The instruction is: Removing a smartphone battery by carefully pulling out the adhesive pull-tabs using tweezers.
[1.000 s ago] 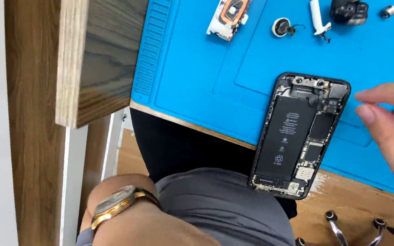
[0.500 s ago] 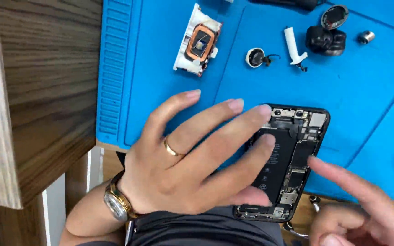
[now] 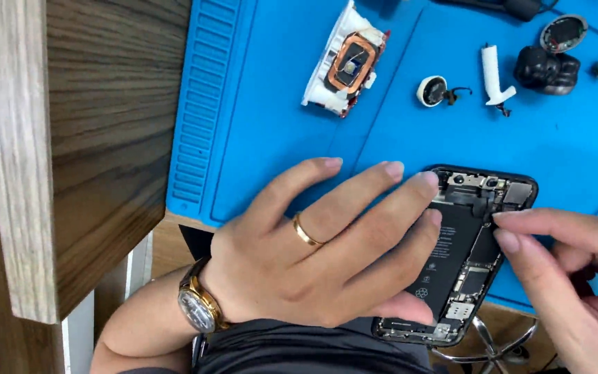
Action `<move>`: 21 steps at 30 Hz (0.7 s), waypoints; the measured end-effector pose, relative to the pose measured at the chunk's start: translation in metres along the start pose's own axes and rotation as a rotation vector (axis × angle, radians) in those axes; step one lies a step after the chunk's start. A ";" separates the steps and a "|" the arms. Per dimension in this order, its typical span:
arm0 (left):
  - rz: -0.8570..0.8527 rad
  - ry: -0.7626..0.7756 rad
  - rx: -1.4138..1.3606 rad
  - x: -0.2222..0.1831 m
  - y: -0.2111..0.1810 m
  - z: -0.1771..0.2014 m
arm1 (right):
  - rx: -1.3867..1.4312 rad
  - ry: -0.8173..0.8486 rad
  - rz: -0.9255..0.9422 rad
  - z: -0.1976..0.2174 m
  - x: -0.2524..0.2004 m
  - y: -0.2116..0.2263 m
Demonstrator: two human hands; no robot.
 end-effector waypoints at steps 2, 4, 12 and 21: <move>-0.012 0.002 0.005 0.001 0.000 -0.002 | -0.037 -0.007 0.026 0.003 0.000 0.002; -0.025 0.001 0.007 0.003 -0.001 -0.004 | -0.077 -0.016 0.049 0.005 0.001 0.001; -0.025 0.005 0.007 0.006 -0.001 -0.009 | -0.117 0.007 0.190 0.008 0.006 0.010; -0.017 0.047 -0.027 0.013 0.002 -0.018 | 0.098 0.100 0.077 0.006 0.032 0.018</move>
Point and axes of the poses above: each hand's wrist, its own x-axis towards the middle knuckle, its own z-axis out of the back of the hand, y = z × x, the point moved 7 cm from there along x, towards the middle knuckle
